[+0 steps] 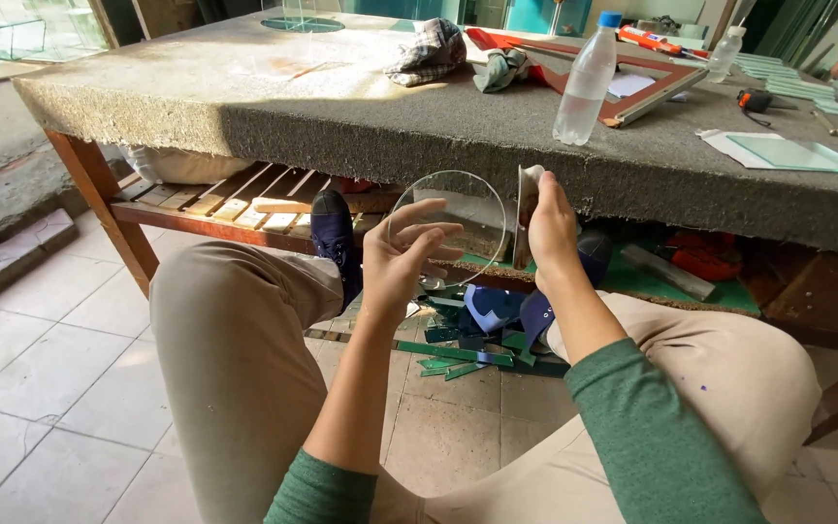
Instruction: The person sits on the floor and uses a handheld stone to rub the edge of a circular glass piece. They repeatedly rotate the glass and continue smoothing the edge, occasionally pausing to inspect the surface.
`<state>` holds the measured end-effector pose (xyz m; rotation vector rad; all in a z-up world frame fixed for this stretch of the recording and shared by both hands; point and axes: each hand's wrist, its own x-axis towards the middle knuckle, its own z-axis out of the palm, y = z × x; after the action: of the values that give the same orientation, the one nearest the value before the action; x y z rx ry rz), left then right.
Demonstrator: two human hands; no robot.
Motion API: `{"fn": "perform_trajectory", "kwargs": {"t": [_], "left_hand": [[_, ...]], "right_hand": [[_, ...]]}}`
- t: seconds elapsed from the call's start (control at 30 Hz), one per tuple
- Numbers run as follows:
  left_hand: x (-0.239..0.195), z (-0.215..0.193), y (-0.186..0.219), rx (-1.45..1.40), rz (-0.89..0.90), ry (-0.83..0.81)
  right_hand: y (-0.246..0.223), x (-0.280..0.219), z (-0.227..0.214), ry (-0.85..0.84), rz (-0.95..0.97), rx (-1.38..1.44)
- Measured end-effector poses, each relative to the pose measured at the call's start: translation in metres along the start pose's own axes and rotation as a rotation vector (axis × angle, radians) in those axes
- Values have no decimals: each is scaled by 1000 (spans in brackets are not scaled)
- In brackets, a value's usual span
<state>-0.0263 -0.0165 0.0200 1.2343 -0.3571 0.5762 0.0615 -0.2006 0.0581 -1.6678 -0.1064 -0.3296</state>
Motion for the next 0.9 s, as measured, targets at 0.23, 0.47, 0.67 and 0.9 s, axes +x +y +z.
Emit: {"fn": "perform_trajectory", "kwargs": {"t": [0.23, 0.47, 0.67, 0.9], "left_hand": [[8, -4, -16, -379, -111, -17], [24, -15, -34, -962, -199, 73], [29, -42, -59, -1299, -302, 233], [6, -23, -15, -364, -43, 125]], "right_hand": [[-18, -20, 1, -42, -92, 30], [60, 70, -13, 45, -292, -434], [47, 53, 1, -41, -287, -69], [51, 39, -1, 136, -583, -405]]}}
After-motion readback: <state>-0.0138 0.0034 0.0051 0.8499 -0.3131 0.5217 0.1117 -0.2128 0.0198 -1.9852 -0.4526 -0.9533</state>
